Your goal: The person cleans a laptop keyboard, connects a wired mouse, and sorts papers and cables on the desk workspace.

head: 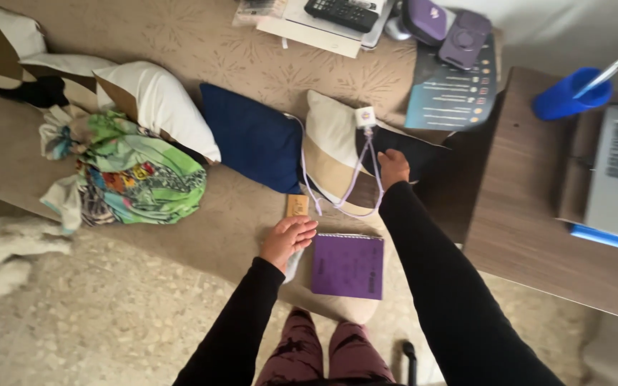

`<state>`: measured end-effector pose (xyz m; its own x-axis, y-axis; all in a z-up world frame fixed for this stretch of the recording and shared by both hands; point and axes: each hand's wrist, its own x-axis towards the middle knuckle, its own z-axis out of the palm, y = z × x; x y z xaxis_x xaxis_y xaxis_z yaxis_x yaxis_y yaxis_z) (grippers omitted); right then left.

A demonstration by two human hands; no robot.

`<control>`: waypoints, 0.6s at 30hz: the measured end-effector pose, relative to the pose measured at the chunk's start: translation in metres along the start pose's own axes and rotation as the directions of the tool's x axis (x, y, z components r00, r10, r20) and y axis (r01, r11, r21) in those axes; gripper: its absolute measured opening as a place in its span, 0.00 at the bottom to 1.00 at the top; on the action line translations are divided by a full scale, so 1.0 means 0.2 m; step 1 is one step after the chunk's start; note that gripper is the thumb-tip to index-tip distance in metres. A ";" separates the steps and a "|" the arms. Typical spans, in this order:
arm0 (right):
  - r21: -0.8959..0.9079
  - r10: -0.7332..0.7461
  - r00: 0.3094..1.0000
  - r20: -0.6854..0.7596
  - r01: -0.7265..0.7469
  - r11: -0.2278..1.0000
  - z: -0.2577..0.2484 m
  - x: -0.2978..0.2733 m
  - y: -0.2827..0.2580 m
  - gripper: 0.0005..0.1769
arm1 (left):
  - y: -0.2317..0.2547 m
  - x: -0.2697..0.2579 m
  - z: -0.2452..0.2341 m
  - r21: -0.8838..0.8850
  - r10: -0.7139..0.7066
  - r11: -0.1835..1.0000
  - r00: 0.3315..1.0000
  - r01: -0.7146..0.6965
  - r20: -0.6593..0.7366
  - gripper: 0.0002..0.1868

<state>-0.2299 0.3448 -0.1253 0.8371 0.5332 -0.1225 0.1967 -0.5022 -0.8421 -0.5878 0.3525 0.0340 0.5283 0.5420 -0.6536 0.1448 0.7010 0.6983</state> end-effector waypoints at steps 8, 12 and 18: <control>0.290 0.195 0.952 0.236 -0.260 0.921 -0.06 -0.19 -0.41 0.16 | 0.08 0.07 -0.18 0.038 -0.022 0.999 1.000 0.021 0.020 0.22; 0.535 0.081 0.887 0.455 -0.346 0.771 -0.27 -0.32 -0.46 0.14 | 0.18 0.12 -0.10 0.045 0.003 0.999 0.996 -0.007 0.084 0.21; 0.451 0.013 0.827 0.562 -0.320 0.834 -0.77 -0.69 -0.75 0.15 | 0.18 0.30 0.15 0.093 0.450 0.866 0.847 -0.491 0.283 0.20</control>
<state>-0.2959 0.2415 0.1000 0.4076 0.8172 -0.4076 -0.3336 -0.2823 -0.8995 -0.5261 0.3972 0.0279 0.7491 0.6436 -0.1568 -0.0560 0.2974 0.9531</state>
